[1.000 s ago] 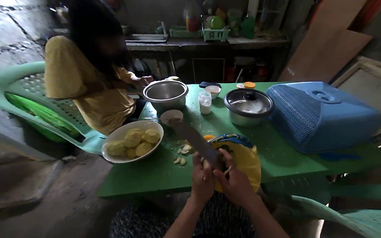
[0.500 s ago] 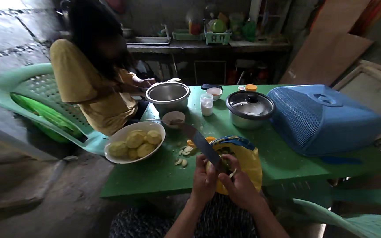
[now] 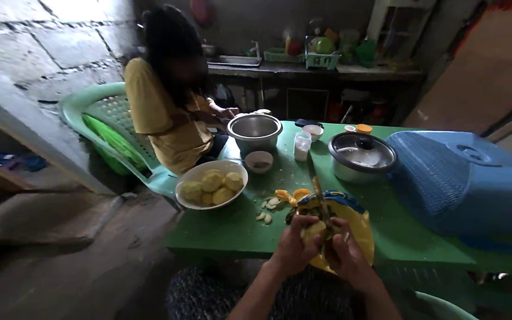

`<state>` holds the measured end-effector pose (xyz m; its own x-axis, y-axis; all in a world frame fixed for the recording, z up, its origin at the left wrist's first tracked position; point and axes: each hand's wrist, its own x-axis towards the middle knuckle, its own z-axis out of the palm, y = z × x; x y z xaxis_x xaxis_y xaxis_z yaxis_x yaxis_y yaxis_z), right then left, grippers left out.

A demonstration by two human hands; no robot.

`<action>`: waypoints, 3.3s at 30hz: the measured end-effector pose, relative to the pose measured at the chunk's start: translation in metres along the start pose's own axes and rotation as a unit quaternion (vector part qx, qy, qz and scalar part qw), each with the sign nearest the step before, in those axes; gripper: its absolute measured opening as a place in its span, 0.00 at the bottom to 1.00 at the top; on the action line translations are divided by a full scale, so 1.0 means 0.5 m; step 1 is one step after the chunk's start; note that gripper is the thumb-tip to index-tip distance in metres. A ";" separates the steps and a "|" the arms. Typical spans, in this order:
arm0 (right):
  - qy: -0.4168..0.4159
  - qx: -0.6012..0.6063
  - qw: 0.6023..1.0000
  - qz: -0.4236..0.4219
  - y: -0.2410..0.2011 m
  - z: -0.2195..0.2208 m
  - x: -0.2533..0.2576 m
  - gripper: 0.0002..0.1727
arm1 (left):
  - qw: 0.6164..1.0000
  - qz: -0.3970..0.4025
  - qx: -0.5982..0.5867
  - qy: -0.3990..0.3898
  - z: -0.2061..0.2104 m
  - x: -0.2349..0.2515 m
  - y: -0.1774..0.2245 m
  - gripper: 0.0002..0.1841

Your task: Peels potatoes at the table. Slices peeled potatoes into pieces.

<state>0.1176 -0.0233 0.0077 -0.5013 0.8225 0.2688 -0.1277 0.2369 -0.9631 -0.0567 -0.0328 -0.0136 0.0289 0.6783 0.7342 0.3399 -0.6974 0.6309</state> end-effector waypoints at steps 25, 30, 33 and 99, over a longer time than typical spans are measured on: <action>0.102 0.033 0.974 0.200 -0.015 -0.008 0.030 0.20 | 0.995 0.008 -0.096 0.003 0.007 0.002 0.028 0.23; 0.111 -0.019 0.979 0.171 -0.012 -0.009 0.019 0.32 | 0.924 -0.280 -0.242 0.097 0.003 0.027 0.051 0.32; 0.100 -0.067 0.983 0.141 -0.010 -0.013 0.013 0.37 | 0.844 -0.372 -0.366 0.121 -0.003 0.041 0.051 0.22; 0.089 -0.433 0.889 -0.119 0.005 0.022 -0.054 0.50 | 0.794 -0.343 -0.463 0.194 0.061 0.023 0.061 0.17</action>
<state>0.1212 -0.0507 -0.0023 -0.3953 0.7468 0.5348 0.5339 0.6606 -0.5278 -0.0174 -0.0394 0.0066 -0.2172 0.9750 0.0459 -0.6919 -0.1870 0.6973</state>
